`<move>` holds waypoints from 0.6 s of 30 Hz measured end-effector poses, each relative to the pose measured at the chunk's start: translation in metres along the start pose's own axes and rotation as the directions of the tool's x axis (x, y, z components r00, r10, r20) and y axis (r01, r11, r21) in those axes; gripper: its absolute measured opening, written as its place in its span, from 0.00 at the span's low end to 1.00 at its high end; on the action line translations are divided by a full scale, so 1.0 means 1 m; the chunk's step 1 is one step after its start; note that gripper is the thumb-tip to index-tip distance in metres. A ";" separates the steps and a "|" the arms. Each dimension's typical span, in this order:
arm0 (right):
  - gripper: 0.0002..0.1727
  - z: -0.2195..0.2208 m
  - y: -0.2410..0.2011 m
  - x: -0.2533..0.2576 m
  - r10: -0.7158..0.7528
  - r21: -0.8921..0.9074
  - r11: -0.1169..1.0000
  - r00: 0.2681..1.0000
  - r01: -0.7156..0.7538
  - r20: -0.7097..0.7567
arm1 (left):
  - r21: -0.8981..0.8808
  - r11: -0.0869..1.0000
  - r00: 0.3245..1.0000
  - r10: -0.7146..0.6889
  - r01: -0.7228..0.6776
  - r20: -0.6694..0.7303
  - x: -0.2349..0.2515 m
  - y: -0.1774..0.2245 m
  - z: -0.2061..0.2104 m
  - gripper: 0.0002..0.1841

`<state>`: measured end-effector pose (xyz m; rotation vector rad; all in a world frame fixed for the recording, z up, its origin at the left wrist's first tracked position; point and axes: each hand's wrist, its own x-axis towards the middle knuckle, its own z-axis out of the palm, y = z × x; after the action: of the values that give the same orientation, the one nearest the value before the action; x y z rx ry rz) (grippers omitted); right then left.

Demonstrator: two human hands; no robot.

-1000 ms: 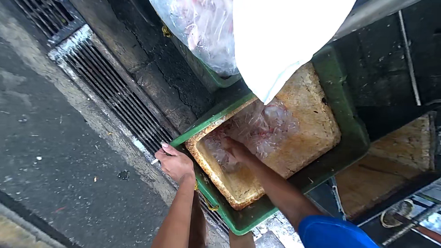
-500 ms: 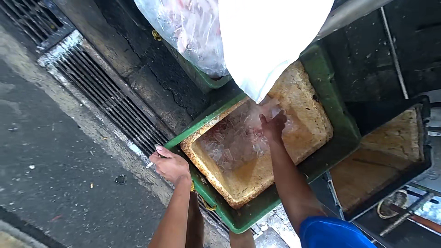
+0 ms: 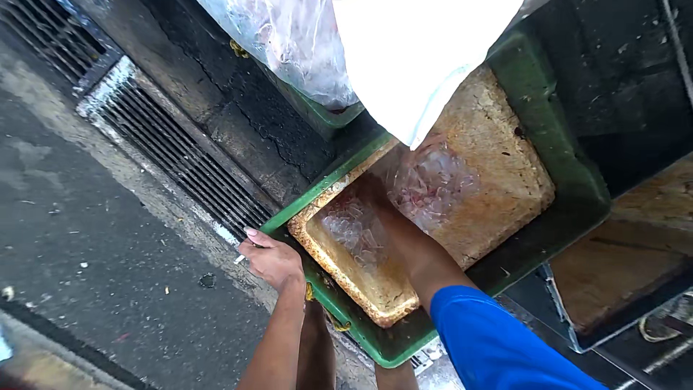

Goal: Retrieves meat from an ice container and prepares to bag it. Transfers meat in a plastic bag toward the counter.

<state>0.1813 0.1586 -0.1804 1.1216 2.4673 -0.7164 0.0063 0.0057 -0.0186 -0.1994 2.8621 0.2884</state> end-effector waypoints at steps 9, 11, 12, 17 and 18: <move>0.26 0.023 -0.028 -0.099 0.011 0.291 0.955 0.988 -0.055 0.153 | -0.004 1.000 1.000 0.005 -0.005 0.026 -0.001 0.002 -0.004 0.28; 0.25 0.012 -0.040 -0.133 0.081 0.284 0.948 0.973 -0.141 0.215 | -0.008 1.000 1.000 -0.002 0.003 0.029 0.000 0.002 -0.005 0.29; 0.25 0.003 -0.042 -0.147 0.111 0.290 0.939 0.961 -0.185 0.254 | -0.011 1.000 1.000 -0.004 0.004 0.030 0.001 0.003 -0.004 0.29; 0.26 -0.038 0.023 -0.175 0.370 0.167 0.902 0.912 -0.399 0.177 | 0.004 1.000 1.000 -0.007 0.006 0.018 0.000 -0.001 -0.002 0.28; 0.24 -0.042 0.043 -0.169 0.442 0.089 0.883 0.881 -0.460 0.170 | 0.005 1.000 1.000 -0.009 0.008 0.017 0.000 -0.001 -0.002 0.28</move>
<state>0.3172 0.1060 -0.0763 1.5611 1.9497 -0.7801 0.0054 0.0039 -0.0166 -0.2072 2.8443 0.2805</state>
